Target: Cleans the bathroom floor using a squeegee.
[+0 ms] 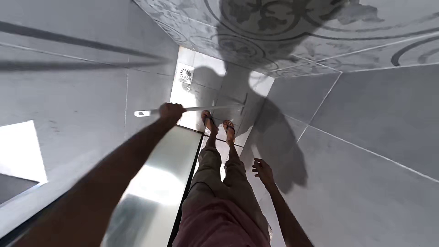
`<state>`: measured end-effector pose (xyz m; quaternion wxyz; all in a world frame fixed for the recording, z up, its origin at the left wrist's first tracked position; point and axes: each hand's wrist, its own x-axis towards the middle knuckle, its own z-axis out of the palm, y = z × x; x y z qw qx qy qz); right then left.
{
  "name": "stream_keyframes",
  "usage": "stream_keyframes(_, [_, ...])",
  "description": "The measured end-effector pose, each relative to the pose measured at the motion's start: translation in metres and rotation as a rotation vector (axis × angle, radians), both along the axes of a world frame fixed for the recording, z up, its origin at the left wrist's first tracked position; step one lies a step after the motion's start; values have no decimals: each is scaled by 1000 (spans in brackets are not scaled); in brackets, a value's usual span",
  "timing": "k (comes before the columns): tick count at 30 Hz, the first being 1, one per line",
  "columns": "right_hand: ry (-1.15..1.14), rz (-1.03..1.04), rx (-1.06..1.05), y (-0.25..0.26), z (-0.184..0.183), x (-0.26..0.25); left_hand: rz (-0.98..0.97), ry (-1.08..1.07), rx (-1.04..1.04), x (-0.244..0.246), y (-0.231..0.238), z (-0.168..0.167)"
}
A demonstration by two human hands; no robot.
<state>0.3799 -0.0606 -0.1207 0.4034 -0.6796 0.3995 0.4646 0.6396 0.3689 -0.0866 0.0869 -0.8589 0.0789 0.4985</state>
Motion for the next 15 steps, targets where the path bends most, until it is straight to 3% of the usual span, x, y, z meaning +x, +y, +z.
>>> stream_keyframes(7, [-29,35,37,26,-15,29,88,-3,372,44,130,87])
stream_keyframes(11, [-68,124,104,54,-21,45,41,-9,460,63,136,108])
stream_keyframes(15, [-102,94,146,70,-17,55,-23,-44,365,58,133,121])
